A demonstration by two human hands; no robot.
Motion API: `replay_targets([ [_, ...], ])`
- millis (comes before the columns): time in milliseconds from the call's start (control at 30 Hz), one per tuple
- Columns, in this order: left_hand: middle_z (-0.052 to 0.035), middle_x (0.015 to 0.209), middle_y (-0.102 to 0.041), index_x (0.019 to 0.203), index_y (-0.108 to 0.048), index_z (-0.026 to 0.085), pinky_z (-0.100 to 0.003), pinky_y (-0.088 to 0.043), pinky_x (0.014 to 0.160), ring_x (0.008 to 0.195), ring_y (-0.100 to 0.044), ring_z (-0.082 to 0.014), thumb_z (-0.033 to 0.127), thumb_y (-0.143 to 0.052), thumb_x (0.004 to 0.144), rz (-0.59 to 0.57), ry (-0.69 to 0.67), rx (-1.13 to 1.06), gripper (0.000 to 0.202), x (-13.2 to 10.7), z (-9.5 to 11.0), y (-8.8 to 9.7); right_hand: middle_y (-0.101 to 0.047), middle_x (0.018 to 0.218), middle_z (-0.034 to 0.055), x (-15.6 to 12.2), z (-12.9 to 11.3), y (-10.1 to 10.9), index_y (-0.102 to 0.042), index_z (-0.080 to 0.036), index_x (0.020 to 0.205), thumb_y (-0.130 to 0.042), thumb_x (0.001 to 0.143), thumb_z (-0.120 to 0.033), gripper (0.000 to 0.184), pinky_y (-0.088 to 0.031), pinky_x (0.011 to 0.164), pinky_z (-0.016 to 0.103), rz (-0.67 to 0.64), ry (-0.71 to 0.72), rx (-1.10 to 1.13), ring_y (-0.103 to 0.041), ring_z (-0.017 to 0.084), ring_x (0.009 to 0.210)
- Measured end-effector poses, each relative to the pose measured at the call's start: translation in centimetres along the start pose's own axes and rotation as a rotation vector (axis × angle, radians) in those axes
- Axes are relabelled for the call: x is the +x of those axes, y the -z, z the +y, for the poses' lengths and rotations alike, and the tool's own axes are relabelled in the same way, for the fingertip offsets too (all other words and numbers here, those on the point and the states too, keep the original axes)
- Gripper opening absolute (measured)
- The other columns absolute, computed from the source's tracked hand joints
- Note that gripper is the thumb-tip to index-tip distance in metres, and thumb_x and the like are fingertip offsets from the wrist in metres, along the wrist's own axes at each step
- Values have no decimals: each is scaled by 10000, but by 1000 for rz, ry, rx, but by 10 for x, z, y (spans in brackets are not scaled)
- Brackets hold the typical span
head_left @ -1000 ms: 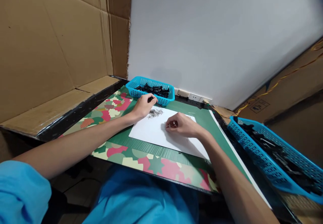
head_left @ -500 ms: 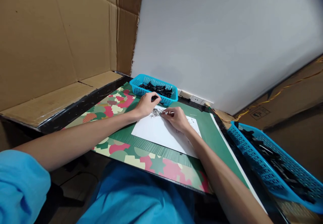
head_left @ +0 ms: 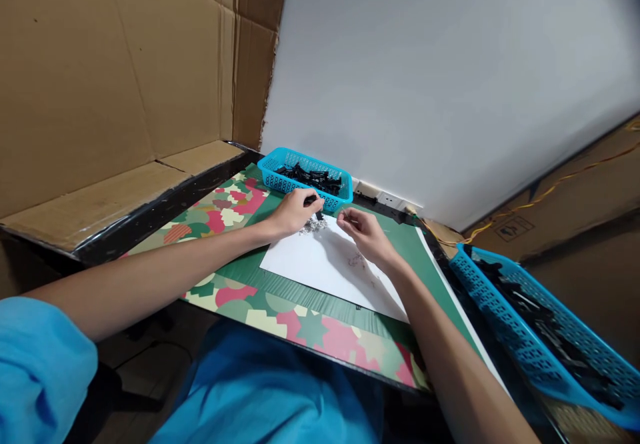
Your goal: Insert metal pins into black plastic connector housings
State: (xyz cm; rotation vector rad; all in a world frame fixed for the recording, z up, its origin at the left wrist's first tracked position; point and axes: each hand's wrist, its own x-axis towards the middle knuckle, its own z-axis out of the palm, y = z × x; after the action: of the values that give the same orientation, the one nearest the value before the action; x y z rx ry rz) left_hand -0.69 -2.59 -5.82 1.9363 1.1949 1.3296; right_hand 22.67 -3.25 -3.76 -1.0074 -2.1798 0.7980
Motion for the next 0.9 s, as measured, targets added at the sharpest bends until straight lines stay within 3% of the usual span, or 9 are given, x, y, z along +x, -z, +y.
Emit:
replay_targets([
  [167,-50,847,-707,895,-731,168,-328,-446,718,762,-592,-175,346,-563,1011,-207,-99,-141,271,-8,14,-8,-485,783,-16,-4,-7,0,-602,-196,911,-676,984,-536,356,-321,597,267,141,17,185,-368,129,661],
  [267,-22,821,-649,947,-726,172,-316,-399,694,731,-531,-157,359,-567,1031,-273,-145,-200,260,-14,22,-11,-558,834,7,-5,-8,-4,-629,-188,916,-686,989,-524,348,-377,640,274,182,79,208,-445,136,697],
  [567,-33,876,-656,936,-663,175,-313,-424,748,799,-575,-168,387,-542,1061,-291,-153,-228,274,-19,32,-7,-679,855,63,-8,-12,-7,-713,-174,897,-734,916,-608,435,-505,706,324,246,94,211,-609,197,783],
  [900,-20,853,-625,923,-646,176,-306,-418,729,765,-551,-151,385,-549,1056,-233,-137,-249,266,-21,32,-8,-717,914,63,-11,-18,-4,-771,-174,940,-742,941,-488,316,-523,733,325,234,105,293,-630,184,782],
])
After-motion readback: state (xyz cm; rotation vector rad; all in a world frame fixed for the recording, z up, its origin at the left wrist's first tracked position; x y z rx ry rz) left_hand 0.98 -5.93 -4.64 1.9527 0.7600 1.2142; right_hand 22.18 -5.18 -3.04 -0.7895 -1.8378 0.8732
